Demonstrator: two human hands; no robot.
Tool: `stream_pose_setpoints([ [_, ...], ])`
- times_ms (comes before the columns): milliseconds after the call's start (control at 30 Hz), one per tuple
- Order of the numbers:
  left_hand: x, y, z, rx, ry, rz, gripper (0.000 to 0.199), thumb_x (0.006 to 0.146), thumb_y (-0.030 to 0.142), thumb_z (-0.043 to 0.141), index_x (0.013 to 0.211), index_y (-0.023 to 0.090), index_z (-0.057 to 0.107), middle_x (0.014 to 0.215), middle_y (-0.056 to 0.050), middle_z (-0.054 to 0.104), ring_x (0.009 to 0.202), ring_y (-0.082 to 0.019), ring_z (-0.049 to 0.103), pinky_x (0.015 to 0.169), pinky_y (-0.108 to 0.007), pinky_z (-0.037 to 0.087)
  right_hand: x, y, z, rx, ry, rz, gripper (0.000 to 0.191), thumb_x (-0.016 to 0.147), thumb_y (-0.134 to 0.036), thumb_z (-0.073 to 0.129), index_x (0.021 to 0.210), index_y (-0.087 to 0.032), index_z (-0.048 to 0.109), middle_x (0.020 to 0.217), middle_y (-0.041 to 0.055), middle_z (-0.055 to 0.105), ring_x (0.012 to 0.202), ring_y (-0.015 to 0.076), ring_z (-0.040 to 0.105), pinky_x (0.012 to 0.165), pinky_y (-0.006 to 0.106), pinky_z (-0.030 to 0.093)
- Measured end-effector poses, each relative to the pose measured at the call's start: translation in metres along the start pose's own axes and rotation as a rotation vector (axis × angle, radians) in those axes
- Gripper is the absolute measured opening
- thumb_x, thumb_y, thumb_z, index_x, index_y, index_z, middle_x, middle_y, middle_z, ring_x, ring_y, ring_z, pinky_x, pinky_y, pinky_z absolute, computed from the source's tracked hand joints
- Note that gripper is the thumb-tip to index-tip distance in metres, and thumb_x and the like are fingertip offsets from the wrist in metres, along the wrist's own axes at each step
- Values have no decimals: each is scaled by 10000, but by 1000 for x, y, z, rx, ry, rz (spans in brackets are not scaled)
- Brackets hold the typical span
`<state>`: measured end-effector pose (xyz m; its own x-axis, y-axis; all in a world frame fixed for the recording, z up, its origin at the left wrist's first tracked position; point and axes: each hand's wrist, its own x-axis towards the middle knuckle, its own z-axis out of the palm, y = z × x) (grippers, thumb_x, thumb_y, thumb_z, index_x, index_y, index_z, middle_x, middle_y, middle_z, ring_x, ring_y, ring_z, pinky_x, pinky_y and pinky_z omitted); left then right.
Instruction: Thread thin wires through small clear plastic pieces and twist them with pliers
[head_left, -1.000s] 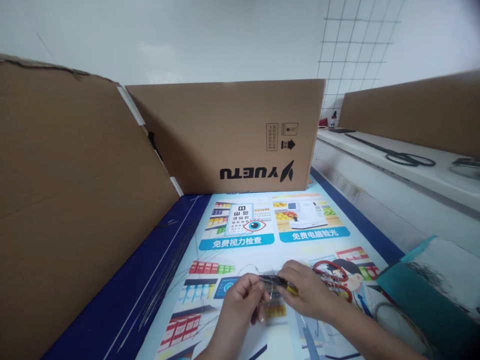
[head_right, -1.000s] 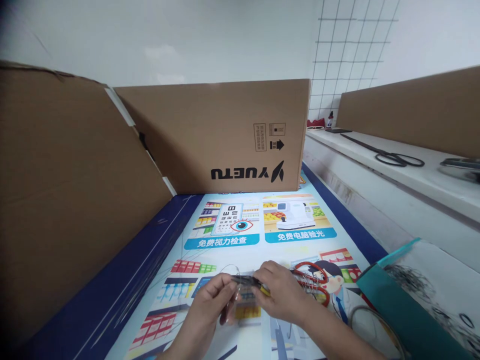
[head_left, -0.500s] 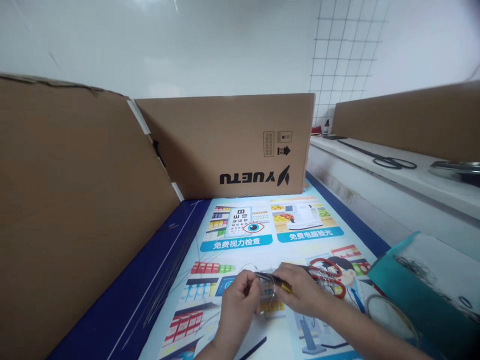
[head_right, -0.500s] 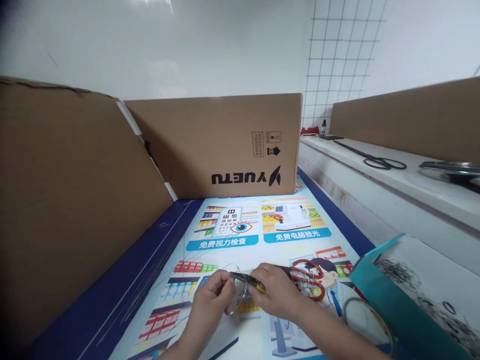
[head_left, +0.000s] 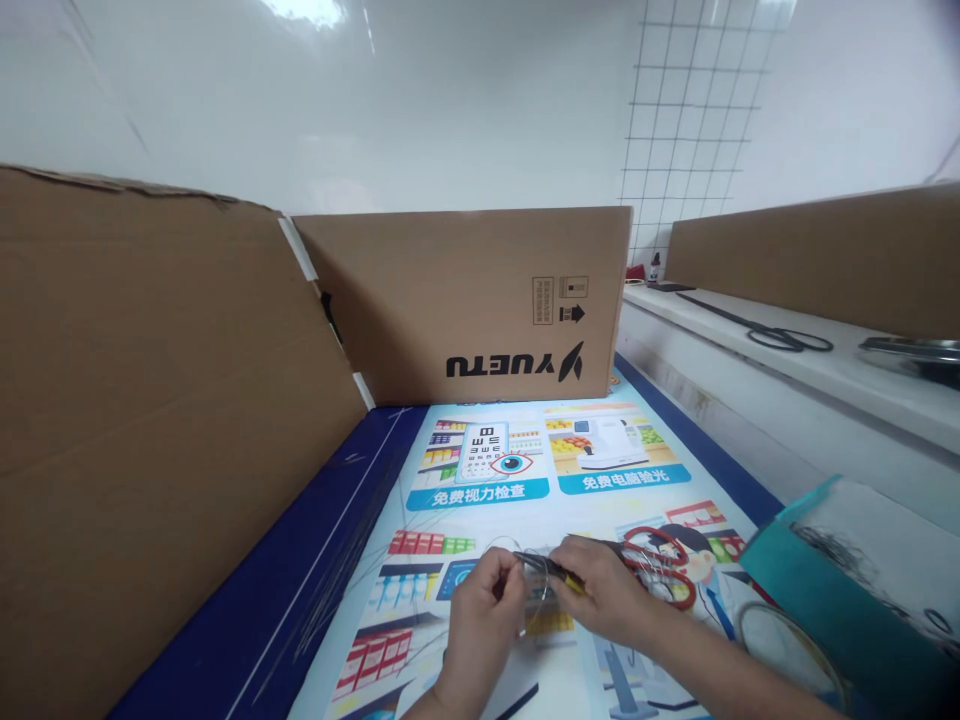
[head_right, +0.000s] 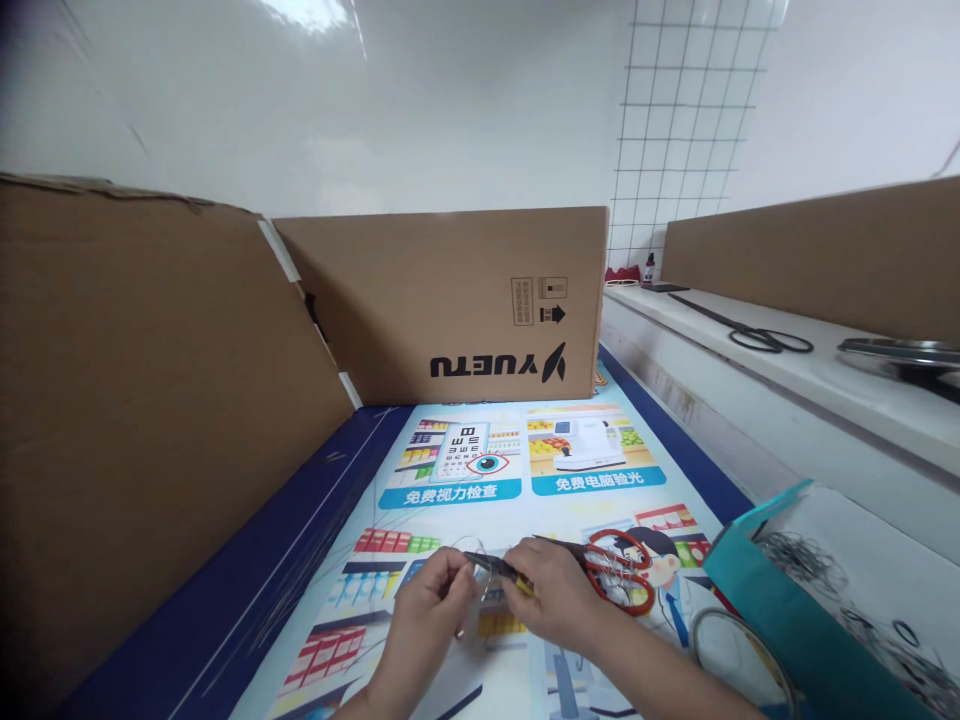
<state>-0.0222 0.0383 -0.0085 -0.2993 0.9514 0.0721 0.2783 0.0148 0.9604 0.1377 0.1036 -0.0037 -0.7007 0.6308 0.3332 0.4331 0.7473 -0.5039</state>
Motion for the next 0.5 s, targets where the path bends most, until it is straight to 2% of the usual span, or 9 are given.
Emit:
stream_pose_setpoints([
  [233,3,-4,2,-57,-13,-27,169,774,274,479,622,206,448,444,79,422,388,-90,405,418,-194,335,-2,2,1,-32,-21,2,46,791,-159,508,753,-184,499,737,16,543,710,149,495,629,250,364],
  [500,-1,3,-2,-170,-28,-46,177,761,338,517,648,203,500,448,63,476,386,-101,438,421,-203,356,0,1,1,-13,-42,-22,34,803,-164,499,791,-185,523,750,23,553,715,155,502,629,252,377],
])
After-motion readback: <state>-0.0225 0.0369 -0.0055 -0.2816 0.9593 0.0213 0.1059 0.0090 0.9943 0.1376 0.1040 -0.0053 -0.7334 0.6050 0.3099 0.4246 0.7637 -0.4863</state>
